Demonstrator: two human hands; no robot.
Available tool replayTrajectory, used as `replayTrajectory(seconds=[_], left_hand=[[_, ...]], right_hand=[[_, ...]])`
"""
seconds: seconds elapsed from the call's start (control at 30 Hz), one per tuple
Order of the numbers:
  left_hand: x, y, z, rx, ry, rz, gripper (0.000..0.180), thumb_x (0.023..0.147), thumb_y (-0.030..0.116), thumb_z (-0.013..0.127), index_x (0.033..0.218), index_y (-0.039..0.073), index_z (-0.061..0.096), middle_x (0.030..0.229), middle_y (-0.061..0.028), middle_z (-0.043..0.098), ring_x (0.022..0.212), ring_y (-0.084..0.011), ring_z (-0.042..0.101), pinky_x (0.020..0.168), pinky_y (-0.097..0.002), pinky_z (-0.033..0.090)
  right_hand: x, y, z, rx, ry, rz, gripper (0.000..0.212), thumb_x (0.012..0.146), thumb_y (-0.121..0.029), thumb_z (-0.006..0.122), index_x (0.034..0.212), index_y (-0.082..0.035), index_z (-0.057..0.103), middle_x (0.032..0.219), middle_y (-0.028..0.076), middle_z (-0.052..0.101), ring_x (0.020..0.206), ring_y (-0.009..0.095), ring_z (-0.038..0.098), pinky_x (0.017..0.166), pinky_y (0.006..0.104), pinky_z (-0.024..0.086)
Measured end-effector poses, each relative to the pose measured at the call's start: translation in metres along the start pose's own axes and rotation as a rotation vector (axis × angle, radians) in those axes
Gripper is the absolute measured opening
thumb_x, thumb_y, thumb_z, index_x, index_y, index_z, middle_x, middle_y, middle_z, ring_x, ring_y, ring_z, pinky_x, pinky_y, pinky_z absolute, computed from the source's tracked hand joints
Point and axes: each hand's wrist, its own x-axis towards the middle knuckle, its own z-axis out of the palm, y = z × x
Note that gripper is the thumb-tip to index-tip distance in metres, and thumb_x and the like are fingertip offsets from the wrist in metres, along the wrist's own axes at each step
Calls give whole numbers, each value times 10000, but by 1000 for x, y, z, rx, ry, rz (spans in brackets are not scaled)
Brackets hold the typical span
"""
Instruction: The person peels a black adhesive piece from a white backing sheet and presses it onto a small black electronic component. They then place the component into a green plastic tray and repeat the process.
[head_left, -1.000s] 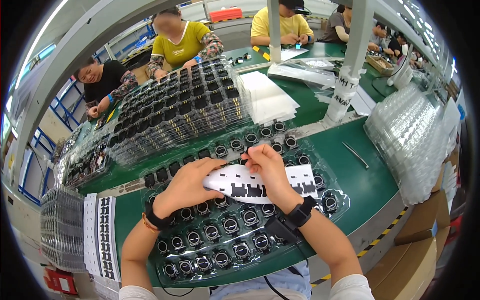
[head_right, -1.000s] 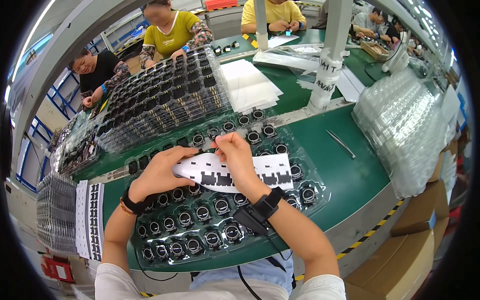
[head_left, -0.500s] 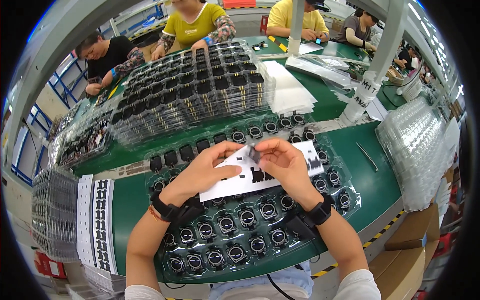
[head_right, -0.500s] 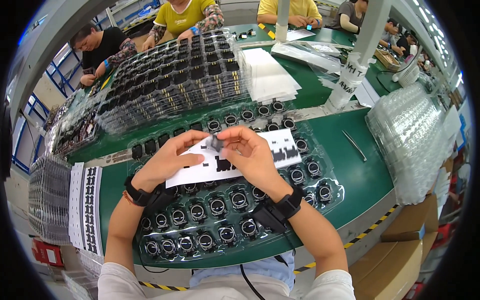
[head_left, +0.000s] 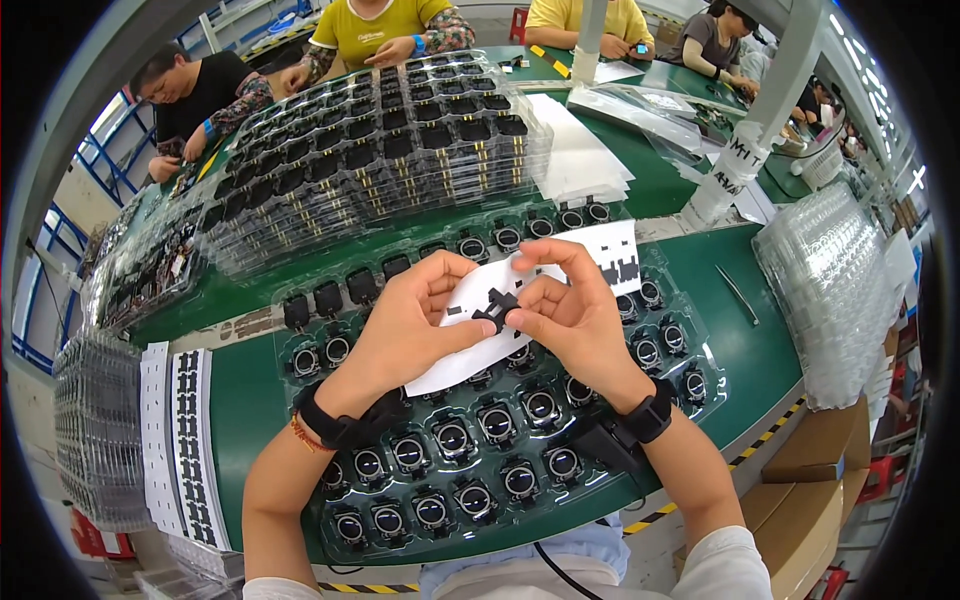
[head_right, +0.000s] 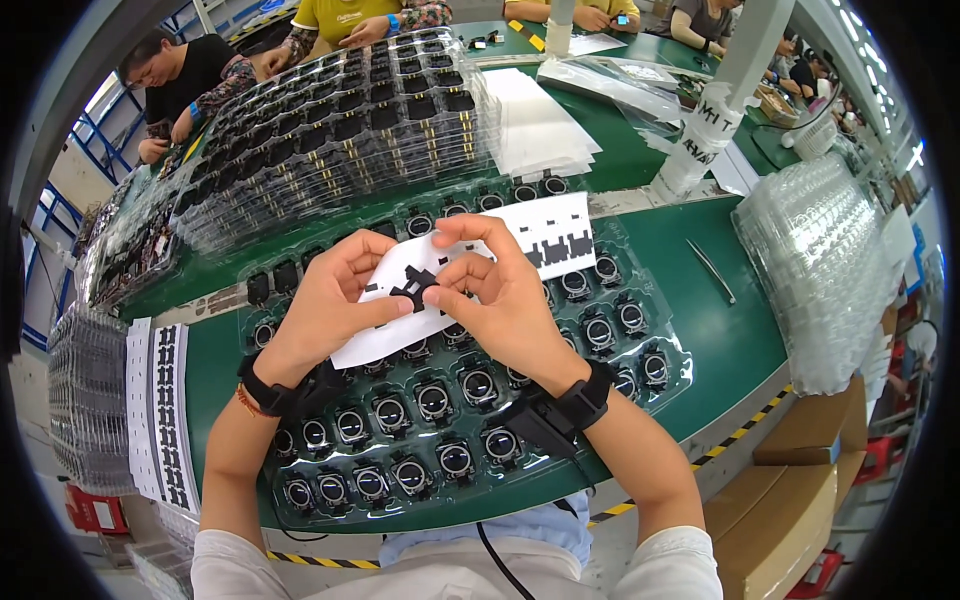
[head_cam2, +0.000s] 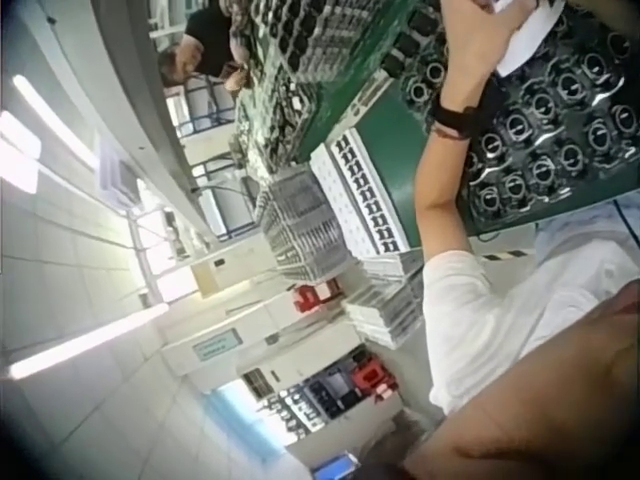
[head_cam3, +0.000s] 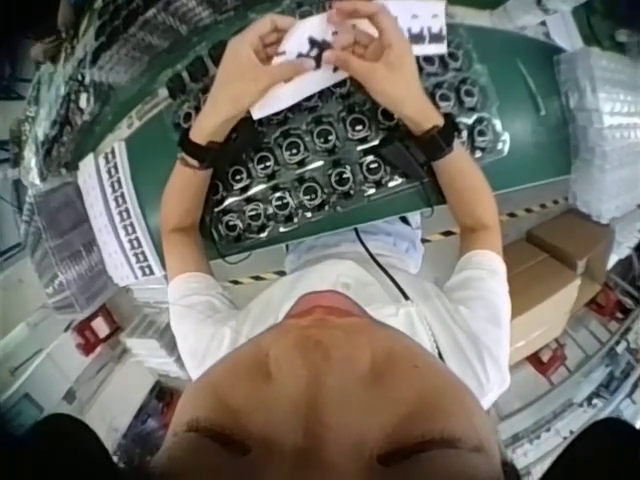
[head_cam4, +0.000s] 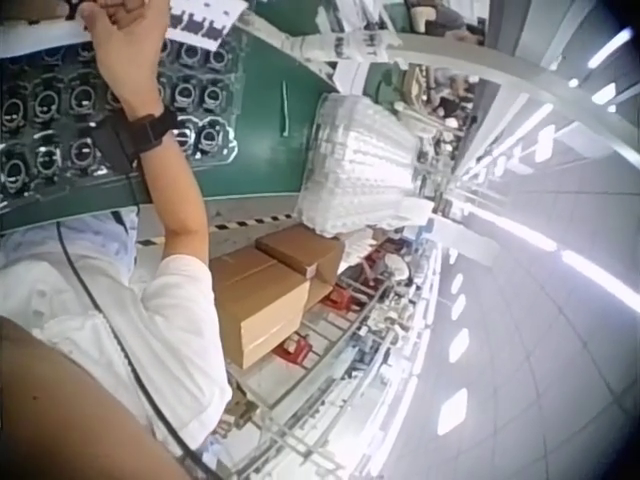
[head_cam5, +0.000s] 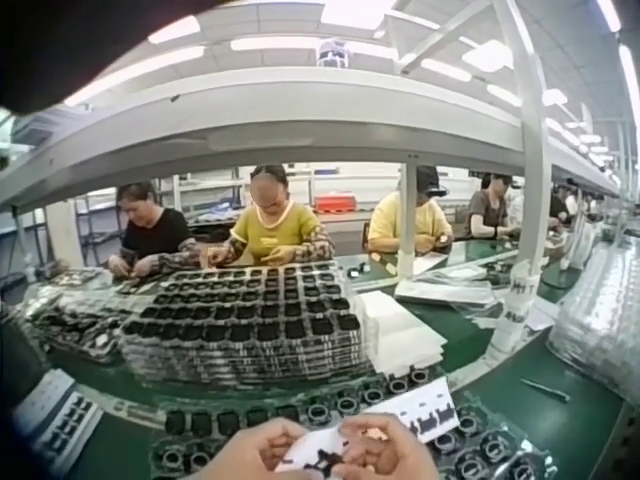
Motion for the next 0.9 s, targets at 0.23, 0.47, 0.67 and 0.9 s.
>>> replayTrajectory(seconds=[0.23, 0.47, 0.67, 0.9], left_hand=[[-1, 4, 3, 14, -8, 60, 369, 741, 17, 704, 1056, 15, 512, 978, -52, 605, 881, -95, 579, 794, -232, 466], [-2, 6, 2, -173, 10, -38, 237, 819, 36, 636, 1031, -12, 543, 966, -64, 623, 831, -76, 592, 727, -200, 478], [-2, 5, 0, -162, 23, -77, 204, 823, 27, 622, 1011, -12, 552, 917, -57, 638, 770, -62, 594, 663, -181, 470], [-1, 2, -1, -168, 49, -94, 202, 815, 26, 628, 1001, -11, 557, 891, -54, 646, 723, -59, 596, 623, -172, 464]], right_hand=[[1, 6, -6, -6, -33, -6, 275, 792, 85, 611, 1016, -22, 494, 964, 29, 534, 883, 83, 534, 814, 225, 455], [1, 2, -8, 2, -47, 14, 246, 789, 68, 617, 983, -26, 498, 955, 22, 527, 874, 79, 521, 816, 227, 439], [1, 1, -7, 35, -135, -51, 233, 778, 96, 584, 944, -36, 486, 903, 28, 513, 844, 93, 500, 796, 251, 426], [1, 0, -15, 80, -198, -90, 232, 743, 45, 598, 927, -33, 480, 864, 32, 502, 800, 122, 488, 757, 270, 403]])
